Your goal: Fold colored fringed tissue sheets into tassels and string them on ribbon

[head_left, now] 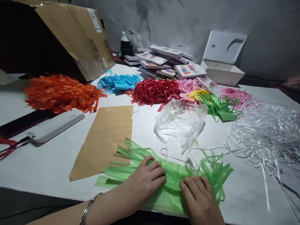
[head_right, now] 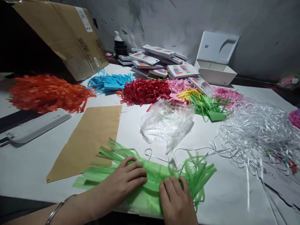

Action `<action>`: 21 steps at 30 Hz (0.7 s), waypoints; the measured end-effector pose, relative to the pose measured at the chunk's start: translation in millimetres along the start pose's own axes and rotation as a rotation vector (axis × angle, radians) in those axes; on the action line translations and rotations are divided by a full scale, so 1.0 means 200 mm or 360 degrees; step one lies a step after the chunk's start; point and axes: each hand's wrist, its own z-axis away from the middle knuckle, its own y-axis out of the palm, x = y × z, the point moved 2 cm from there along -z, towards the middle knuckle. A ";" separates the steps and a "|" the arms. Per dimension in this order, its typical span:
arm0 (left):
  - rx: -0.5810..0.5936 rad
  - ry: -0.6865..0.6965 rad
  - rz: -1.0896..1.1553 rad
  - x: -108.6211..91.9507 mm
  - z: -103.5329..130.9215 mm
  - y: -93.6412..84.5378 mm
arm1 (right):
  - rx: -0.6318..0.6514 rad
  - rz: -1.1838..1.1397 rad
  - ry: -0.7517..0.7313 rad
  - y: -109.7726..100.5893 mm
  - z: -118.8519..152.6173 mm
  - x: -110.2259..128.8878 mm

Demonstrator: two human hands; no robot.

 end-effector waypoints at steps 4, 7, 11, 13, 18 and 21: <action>0.0060 -0.0310 -0.0036 0.02 -0.04 -0.01 | 0.0089 -0.0009 0.0293 0.00 -0.01 -0.03; 0.0244 -0.0484 -0.0131 0.04 -0.09 -0.02 | 0.0128 0.0193 0.0444 0.01 -0.03 -0.04; 0.0429 -0.0593 -0.0202 0.07 -0.16 -0.03 | 0.0188 0.0515 0.0506 0.00 -0.05 -0.05; 0.0447 -0.0596 -0.0209 0.08 -0.18 -0.02 | 0.0102 0.0582 0.0502 0.00 -0.06 -0.04; 0.0440 -0.0579 -0.0214 0.09 -0.17 0.00 | -0.0140 0.0081 0.0153 0.03 -0.08 0.03; 0.0277 -0.0522 -0.0208 0.08 -0.15 -0.01 | -0.0175 -0.0065 0.0099 0.05 -0.10 0.05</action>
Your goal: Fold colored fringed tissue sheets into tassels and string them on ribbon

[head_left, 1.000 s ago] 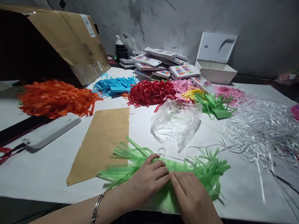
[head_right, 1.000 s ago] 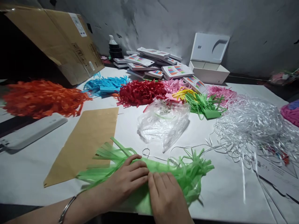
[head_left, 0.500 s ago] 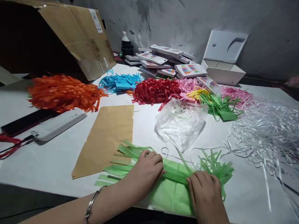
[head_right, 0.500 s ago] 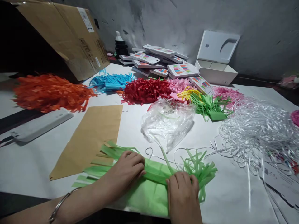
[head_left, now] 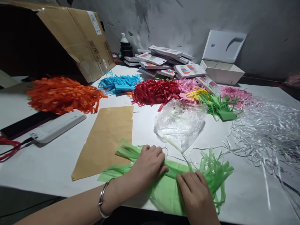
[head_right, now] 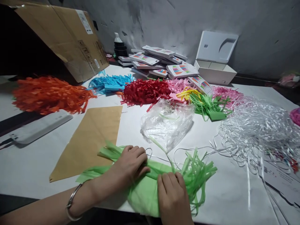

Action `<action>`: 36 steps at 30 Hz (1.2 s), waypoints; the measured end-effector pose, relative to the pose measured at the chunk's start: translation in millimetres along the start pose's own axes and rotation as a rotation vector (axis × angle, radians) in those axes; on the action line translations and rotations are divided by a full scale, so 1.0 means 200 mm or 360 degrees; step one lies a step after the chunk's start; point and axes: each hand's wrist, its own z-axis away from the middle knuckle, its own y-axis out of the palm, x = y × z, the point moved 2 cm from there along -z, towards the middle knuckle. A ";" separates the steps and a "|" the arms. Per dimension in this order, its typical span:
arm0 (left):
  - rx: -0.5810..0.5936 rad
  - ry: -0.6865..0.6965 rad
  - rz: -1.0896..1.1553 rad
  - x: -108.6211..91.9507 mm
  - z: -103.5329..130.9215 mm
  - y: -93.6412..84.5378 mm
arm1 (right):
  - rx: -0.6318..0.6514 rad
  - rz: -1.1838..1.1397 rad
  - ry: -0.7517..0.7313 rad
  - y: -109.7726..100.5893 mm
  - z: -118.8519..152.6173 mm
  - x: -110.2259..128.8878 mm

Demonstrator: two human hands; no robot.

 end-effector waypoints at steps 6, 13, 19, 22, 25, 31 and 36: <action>-0.0258 0.0567 -0.0051 -0.04 0.03 0.00 | -0.0009 -0.0168 0.0150 -0.01 -0.02 -0.01; -0.0300 0.0661 -0.0006 -0.06 0.03 -0.01 | 0.0021 0.0036 0.0001 0.02 -0.01 0.02; -0.0233 0.0669 0.0067 -0.03 0.05 0.02 | 0.0109 0.0081 -0.0097 0.01 0.01 -0.01; -0.0255 0.0573 0.0206 0.00 0.08 0.04 | 0.0123 0.0054 -0.0071 -0.04 0.04 -0.06; -0.0199 0.0402 0.0285 0.00 0.11 0.04 | 0.0176 0.0019 0.0043 -0.06 0.08 -0.12; 0.0049 -0.0131 0.0201 -0.02 0.09 -0.04 | 0.0318 0.0305 0.0308 -0.02 0.07 -0.15; 0.0157 -0.0227 0.0122 -0.03 0.04 -0.04 | 0.0322 0.0455 0.0351 -0.03 0.02 -0.14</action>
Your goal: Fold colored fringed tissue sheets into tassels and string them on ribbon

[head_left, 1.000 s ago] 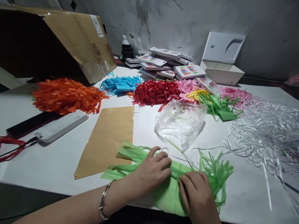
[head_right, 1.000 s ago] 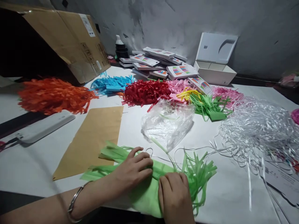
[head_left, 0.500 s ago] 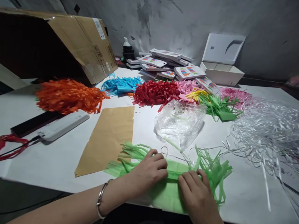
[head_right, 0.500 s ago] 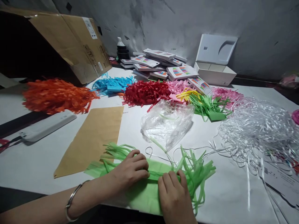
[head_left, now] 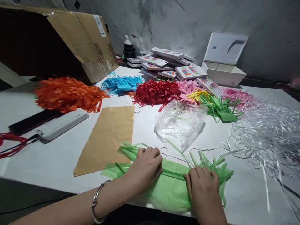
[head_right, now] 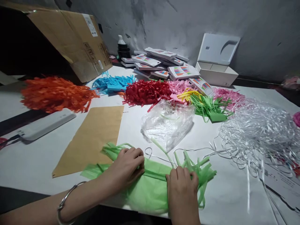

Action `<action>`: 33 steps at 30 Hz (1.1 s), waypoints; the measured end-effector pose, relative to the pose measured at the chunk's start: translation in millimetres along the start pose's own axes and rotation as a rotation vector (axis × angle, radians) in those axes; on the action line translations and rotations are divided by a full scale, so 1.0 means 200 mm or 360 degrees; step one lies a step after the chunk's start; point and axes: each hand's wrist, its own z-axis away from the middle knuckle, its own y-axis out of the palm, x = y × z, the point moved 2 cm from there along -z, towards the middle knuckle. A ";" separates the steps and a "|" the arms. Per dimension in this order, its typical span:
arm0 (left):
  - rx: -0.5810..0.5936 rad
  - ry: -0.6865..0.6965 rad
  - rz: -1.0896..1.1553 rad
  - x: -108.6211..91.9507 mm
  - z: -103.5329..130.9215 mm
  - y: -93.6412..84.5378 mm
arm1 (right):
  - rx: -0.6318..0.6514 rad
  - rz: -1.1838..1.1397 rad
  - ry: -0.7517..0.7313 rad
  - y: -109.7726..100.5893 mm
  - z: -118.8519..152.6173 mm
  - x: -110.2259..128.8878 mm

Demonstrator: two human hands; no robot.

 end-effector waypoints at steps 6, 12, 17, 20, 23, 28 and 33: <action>-0.0205 0.0532 -0.0140 -0.02 0.00 0.03 | -0.0142 -0.0429 -0.0516 -0.02 -0.05 0.12; -0.0390 0.0827 -0.0277 -0.03 0.01 0.03 | -0.0181 -0.0600 -0.0408 0.02 -0.06 0.15; -0.0442 0.0827 -0.0151 -0.01 0.01 0.06 | -0.0144 -0.0665 -0.0516 0.02 -0.07 0.16; -0.0436 0.0741 -0.0010 0.01 0.01 0.08 | -0.0116 -0.0747 -0.0509 0.01 -0.03 0.09; -0.0343 0.0643 0.0069 0.02 0.02 0.08 | -0.0121 -0.0776 -0.0496 0.00 0.04 -0.01; -0.0073 0.0451 -0.0074 -0.03 0.02 0.04 | -0.0093 -0.0680 -0.0324 0.00 0.09 -0.04; -0.0026 0.0282 -0.0321 -0.08 -0.02 0.03 | -0.0017 -0.0517 0.0007 -0.01 0.04 0.02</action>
